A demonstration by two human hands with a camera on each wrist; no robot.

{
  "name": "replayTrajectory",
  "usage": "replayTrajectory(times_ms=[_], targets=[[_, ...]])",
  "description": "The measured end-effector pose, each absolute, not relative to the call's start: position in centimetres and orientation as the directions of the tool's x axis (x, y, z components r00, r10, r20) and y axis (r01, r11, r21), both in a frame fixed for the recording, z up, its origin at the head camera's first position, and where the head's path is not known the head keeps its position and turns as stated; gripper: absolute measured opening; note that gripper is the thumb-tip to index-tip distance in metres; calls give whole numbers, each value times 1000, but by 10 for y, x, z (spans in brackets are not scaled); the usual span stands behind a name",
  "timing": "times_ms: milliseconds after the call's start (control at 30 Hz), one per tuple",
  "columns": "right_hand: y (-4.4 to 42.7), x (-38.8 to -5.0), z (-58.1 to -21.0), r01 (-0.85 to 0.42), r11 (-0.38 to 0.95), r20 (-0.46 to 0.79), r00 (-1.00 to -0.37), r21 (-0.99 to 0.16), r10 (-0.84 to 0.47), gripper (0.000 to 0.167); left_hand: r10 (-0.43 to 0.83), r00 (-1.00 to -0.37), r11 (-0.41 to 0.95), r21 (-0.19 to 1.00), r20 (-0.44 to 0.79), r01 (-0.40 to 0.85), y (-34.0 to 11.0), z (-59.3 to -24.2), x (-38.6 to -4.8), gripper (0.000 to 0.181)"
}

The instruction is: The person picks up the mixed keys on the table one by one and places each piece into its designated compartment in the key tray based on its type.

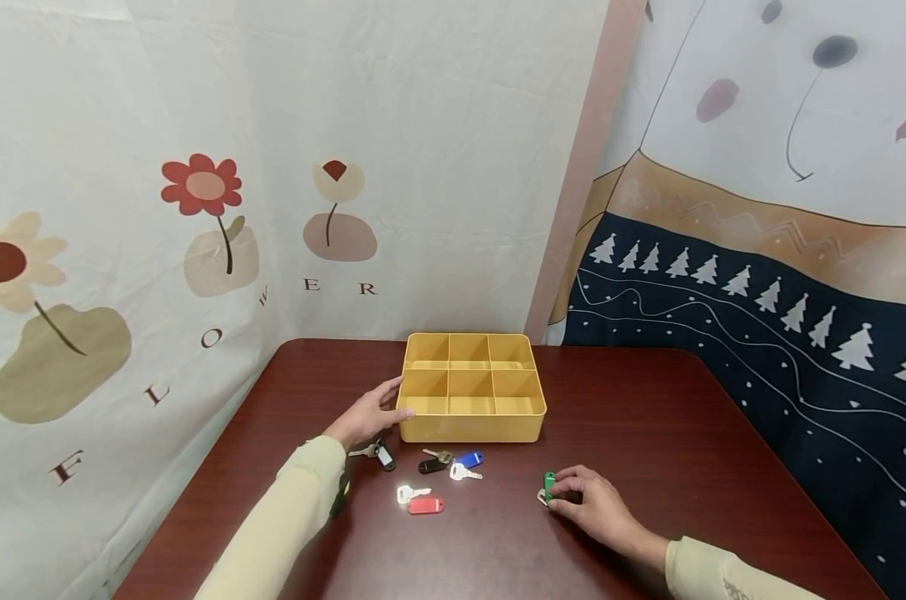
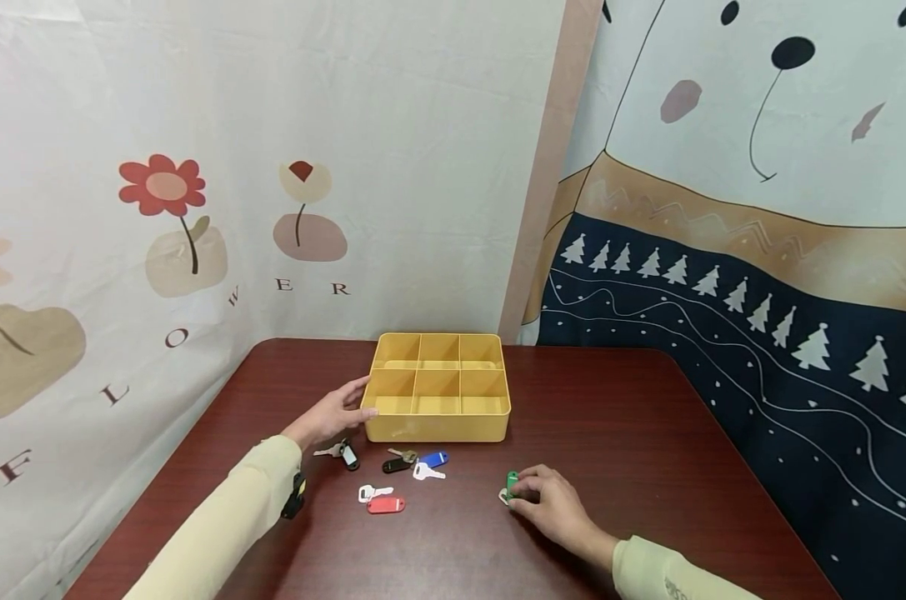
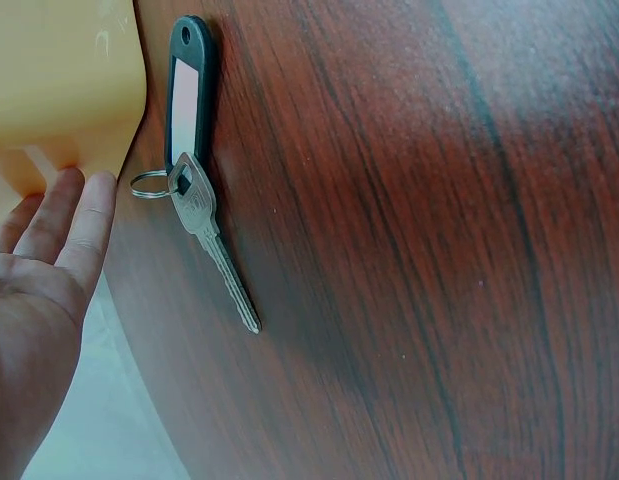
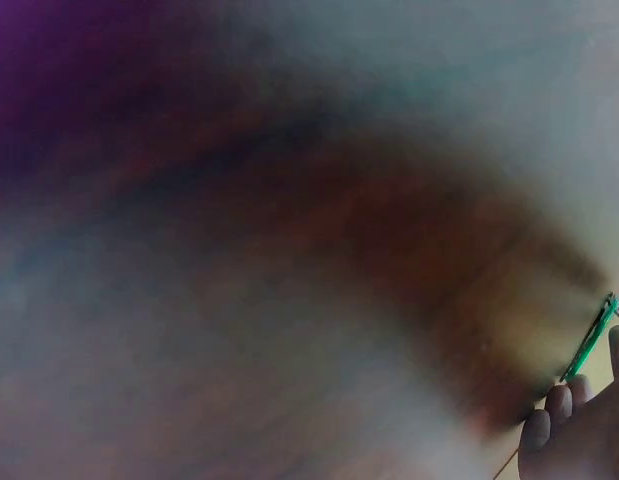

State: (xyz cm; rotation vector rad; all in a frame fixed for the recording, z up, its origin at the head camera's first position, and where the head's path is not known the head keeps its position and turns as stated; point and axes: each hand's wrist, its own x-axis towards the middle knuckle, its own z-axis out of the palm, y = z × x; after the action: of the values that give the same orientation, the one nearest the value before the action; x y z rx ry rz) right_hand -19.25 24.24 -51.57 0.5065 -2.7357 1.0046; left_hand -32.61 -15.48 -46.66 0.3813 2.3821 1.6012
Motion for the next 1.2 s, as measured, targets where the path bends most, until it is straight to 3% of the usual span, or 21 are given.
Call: replayTrajectory(times_ms=[333,867,1200], targets=[[240,-192,-518,-376,717,301,-923,-586,-239,14,351,-935,364,928,-51,86,-155,-468,-326,80],[233,-205,-504,-271,664,261,-958,-697,-117,23,349,-936,325,942,-40,81,-155,-472,-330,81],[230,-215,-487,-272,638,292,-953,-720,-76,16,352,-935,357,929,-39,95,-155,-470,-329,81]])
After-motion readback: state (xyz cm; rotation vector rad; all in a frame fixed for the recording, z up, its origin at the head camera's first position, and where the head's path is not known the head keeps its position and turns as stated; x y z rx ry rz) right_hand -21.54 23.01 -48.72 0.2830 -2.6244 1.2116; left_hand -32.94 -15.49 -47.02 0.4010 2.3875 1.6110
